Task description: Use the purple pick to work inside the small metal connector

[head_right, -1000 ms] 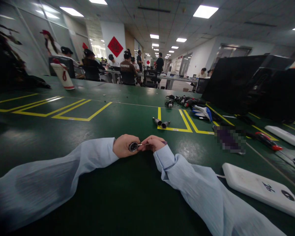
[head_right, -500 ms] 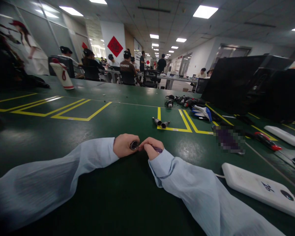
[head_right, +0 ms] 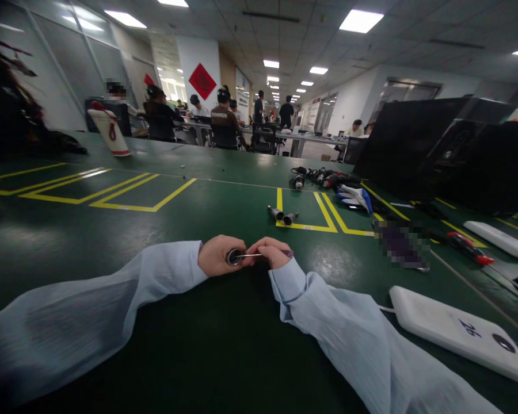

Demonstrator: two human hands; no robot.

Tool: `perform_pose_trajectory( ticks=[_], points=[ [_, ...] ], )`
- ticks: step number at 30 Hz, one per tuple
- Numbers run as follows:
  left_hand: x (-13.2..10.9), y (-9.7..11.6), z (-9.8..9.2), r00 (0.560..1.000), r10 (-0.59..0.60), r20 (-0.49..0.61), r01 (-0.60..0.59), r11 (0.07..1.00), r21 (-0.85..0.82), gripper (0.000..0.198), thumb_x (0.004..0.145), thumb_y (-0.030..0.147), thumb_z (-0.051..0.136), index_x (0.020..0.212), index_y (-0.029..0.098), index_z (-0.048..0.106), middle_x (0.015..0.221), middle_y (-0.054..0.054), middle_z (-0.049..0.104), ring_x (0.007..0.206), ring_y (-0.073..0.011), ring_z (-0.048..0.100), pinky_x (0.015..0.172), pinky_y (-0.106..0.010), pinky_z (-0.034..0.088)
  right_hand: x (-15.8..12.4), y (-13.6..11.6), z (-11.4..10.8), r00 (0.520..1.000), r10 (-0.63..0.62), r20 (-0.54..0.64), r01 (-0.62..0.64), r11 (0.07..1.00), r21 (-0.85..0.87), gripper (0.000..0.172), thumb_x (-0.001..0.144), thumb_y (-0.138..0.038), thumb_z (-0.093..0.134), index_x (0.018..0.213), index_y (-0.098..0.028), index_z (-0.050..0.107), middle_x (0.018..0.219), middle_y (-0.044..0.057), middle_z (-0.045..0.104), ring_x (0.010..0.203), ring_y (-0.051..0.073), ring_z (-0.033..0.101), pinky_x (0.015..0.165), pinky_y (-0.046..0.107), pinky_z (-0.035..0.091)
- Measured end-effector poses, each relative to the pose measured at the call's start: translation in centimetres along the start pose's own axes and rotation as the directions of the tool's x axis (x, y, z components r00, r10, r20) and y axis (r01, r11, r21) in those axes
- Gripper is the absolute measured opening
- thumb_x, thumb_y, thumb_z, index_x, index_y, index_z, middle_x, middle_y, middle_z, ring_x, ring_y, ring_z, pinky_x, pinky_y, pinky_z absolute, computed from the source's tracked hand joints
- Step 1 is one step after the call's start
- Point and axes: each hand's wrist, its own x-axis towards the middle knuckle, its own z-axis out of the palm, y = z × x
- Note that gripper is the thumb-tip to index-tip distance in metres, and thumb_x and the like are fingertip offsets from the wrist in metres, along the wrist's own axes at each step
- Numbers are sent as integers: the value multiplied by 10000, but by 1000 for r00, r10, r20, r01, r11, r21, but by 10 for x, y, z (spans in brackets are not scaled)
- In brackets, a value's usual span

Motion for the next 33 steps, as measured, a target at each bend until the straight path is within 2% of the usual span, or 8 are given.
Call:
perform_pose_trajectory(
  ticks=[3, 7, 10, 14, 17, 23, 26, 33],
  points=[
    [0, 1, 0, 999, -47, -8, 48, 995, 83, 140, 705, 295, 557, 681, 157, 558, 602, 12, 569, 546, -94, 528, 491, -179, 354, -8, -4, 8, 985, -143, -95, 107, 943, -316, 164, 659, -170, 458, 628, -170, 619, 572, 19, 656, 589, 157, 595, 618, 305, 452],
    [0, 4, -1, 993, -113, -21, 115, 973, 200, 170, 711, 344, 544, 704, 175, 555, 634, 7, 581, 591, -116, 548, 510, -196, 357, -15, -6, 18, 946, -317, -63, 212, 757, -618, 210, 693, -162, 424, 617, -181, 620, 604, 15, 644, 636, 149, 576, 654, 292, 437],
    [-1, 6, -2, 995, -97, -8, 96, 973, 212, 161, 721, 334, 529, 693, 178, 550, 631, 10, 577, 587, -110, 543, 509, -192, 352, -11, -5, 15, 964, -261, -57, 193, 827, -528, 213, 669, -157, 429, 609, -179, 633, 605, 12, 653, 637, 149, 583, 647, 285, 436],
    [-2, 5, -3, 999, -22, 29, 17, 987, 160, 173, 721, 338, 538, 681, 170, 548, 631, 10, 574, 572, -98, 532, 511, -184, 356, 0, -2, 1, 999, 35, -27, -37, 996, -81, 172, 596, -160, 468, 576, -160, 639, 549, 12, 664, 583, 155, 605, 627, 294, 450],
    [-2, 3, -2, 1000, -3, 30, 0, 994, 113, 212, 710, 368, 562, 669, 161, 543, 616, 7, 567, 561, -96, 523, 514, -184, 361, 5, 0, -5, 991, 131, 9, -131, 987, 89, 144, 570, -157, 490, 564, -153, 634, 537, 18, 669, 555, 159, 608, 612, 302, 456],
    [-1, 2, -1, 999, 29, 13, -29, 999, 17, 256, 700, 405, 579, 670, 152, 556, 602, 7, 564, 550, -91, 510, 507, -185, 359, 5, 4, -4, 993, 113, 47, -120, 974, 191, 120, 587, -178, 528, 596, -143, 643, 568, 37, 682, 556, 152, 616, 590, 282, 455],
    [0, 3, -1, 1000, -2, 2, 2, 1000, 31, 252, 703, 402, 577, 674, 153, 557, 599, 13, 565, 543, -86, 509, 498, -181, 351, 2, 2, -2, 998, 61, -7, -59, 990, 131, 127, 599, -179, 518, 597, -154, 642, 565, 22, 678, 560, 147, 616, 595, 275, 458],
    [1, 2, 1, 995, -103, -15, 105, 985, 140, 263, 718, 423, 553, 685, 162, 550, 592, 16, 555, 536, -96, 518, 479, -187, 335, -6, 1, 10, 966, -206, -157, 120, 892, -437, 169, 661, -176, 471, 637, -186, 639, 618, 8, 655, 619, 149, 589, 618, 282, 456]
  ],
)
